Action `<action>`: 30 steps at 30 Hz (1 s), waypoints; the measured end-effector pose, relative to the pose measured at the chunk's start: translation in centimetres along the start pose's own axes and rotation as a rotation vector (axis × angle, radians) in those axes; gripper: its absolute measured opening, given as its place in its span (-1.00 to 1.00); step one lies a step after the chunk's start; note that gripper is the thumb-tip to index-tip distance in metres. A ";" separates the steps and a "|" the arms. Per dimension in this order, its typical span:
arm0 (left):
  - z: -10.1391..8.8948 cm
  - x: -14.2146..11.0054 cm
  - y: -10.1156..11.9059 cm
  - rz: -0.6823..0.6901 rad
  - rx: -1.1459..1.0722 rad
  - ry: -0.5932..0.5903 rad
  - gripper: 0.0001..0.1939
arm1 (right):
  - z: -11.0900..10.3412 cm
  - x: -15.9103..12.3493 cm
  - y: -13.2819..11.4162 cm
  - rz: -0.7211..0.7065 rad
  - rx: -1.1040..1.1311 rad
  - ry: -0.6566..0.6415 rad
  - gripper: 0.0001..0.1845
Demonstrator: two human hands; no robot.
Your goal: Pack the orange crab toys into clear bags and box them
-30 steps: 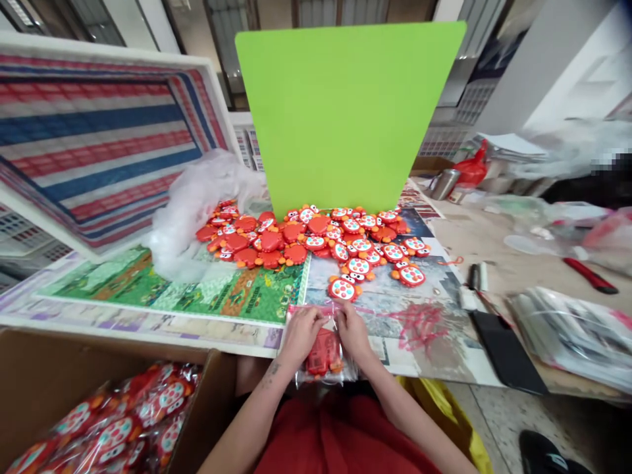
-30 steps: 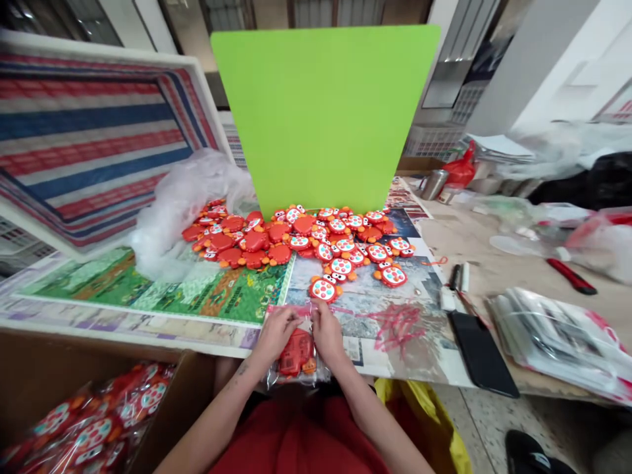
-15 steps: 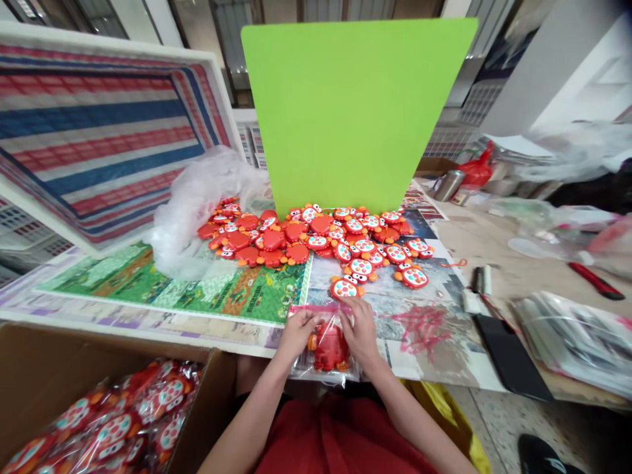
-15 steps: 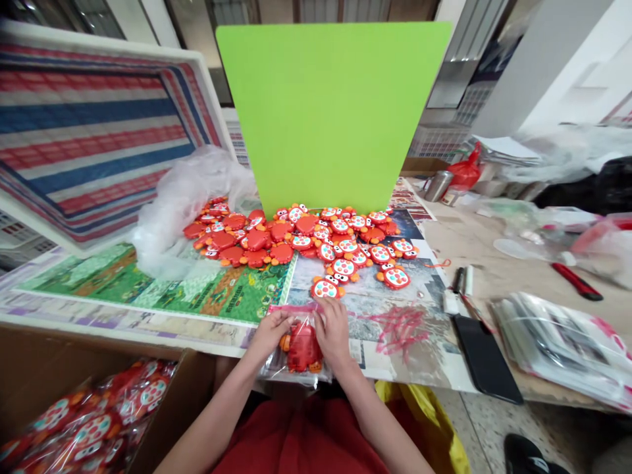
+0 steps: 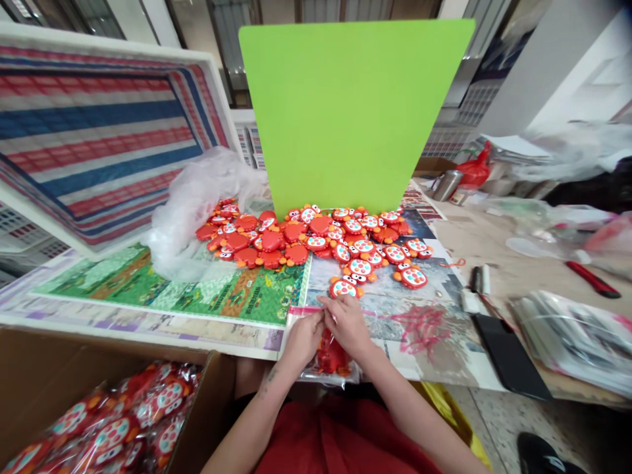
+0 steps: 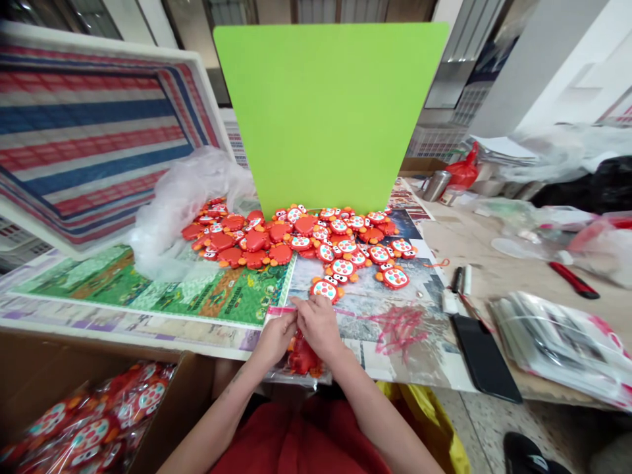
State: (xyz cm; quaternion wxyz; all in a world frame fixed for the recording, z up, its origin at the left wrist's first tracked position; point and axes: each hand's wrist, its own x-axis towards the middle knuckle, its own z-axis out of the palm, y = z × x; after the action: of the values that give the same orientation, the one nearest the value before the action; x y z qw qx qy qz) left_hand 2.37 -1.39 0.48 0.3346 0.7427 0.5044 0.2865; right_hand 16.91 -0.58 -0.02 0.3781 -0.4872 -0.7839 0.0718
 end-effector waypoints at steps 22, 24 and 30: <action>0.3 0.7 -3.8 -0.234 -0.660 0.006 -0.72 | -6.2 -3.4 9.0 0.468 0.227 -0.096 -0.66; 0.2 0.5 -3.7 -0.232 -0.705 -0.001 -0.69 | -4.1 -3.1 6.9 0.488 0.537 -0.230 -0.65; -0.9 -0.4 -4.4 -0.360 -0.844 -0.103 -0.49 | -2.1 -3.3 5.3 0.691 0.864 -0.168 -0.67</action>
State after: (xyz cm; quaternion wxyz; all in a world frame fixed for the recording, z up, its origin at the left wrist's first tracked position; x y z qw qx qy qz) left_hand -0.87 -0.41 -2.45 0.6769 0.4554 0.4472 0.3667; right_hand 22.85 -1.03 -2.85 0.4342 -0.5093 -0.5055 0.5446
